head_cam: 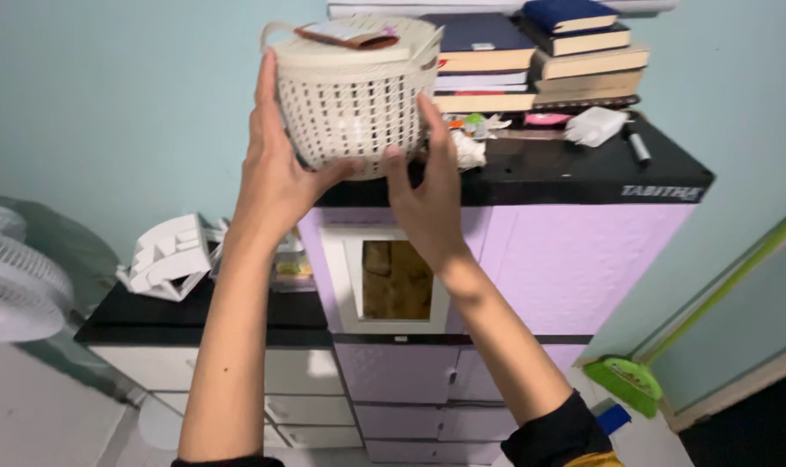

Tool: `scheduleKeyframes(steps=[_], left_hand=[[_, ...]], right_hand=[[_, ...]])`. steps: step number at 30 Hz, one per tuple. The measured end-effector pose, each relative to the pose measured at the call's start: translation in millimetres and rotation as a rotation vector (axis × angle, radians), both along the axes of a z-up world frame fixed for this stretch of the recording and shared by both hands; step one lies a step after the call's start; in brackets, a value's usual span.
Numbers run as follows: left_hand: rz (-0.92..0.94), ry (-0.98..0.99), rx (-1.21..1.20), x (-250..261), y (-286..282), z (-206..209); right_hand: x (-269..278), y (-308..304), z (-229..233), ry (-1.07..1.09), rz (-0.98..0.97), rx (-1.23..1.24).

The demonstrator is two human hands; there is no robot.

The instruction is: The person assembles a white plastic storage rack by hand, snapping together frame pieces and inserting a compartmentalized tray. They repeatedly adjust and reposition the rack components on a black surface next to a fan and a clear storage bin.

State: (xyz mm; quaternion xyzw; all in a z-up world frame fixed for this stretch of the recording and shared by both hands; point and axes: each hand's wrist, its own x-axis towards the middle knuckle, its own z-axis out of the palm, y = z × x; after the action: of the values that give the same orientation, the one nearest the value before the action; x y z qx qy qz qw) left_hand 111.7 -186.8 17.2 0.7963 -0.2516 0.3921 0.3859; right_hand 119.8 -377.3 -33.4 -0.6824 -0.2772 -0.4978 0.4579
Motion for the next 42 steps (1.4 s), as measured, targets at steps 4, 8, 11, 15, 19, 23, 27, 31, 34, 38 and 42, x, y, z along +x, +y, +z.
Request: scheduleKeyframes(steps=[4, 8, 11, 15, 19, 23, 27, 31, 34, 38, 42], left_hand=[[-0.262, 0.078, -0.089, 3, 14, -7], [-0.138, 0.203, -0.199, -1, 44, -21], [-0.113, 0.209, -0.293, 0, 84, -48], [-0.040, 0.263, -0.374, 17, 167, -103], [0.091, 0.277, -0.343, 32, 274, -176], [0.257, 0.379, -0.344, 33, 371, -240], [0.426, 0.435, -0.265, 38, 443, -287], [0.353, 0.477, -0.316, 61, 485, -337], [0.362, 0.434, -0.237, 90, 502, -368], [0.376, 0.155, -0.061, 144, 507, -403], [0.418, 0.078, 0.050, 184, 501, -423]], right_hand=[[-5, 13, -3, -0.064, -0.191, -0.007], [-28, 47, -18, -0.160, -0.254, 0.003], [-35, 89, -47, -0.221, -0.200, -0.035], [-18, 154, -99, -0.281, -0.082, -0.177], [18, 231, -166, -0.053, 0.026, -0.077], [74, 299, -243, 0.206, 0.044, 0.048], [134, 372, -330, 0.446, 0.200, 0.208], [169, 430, -418, 0.616, 0.152, 0.194], [178, 458, -441, 0.644, 0.218, 0.188], [188, 471, -421, 0.717, 0.263, 0.131], [213, 474, -389, 0.824, 0.301, 0.084]])
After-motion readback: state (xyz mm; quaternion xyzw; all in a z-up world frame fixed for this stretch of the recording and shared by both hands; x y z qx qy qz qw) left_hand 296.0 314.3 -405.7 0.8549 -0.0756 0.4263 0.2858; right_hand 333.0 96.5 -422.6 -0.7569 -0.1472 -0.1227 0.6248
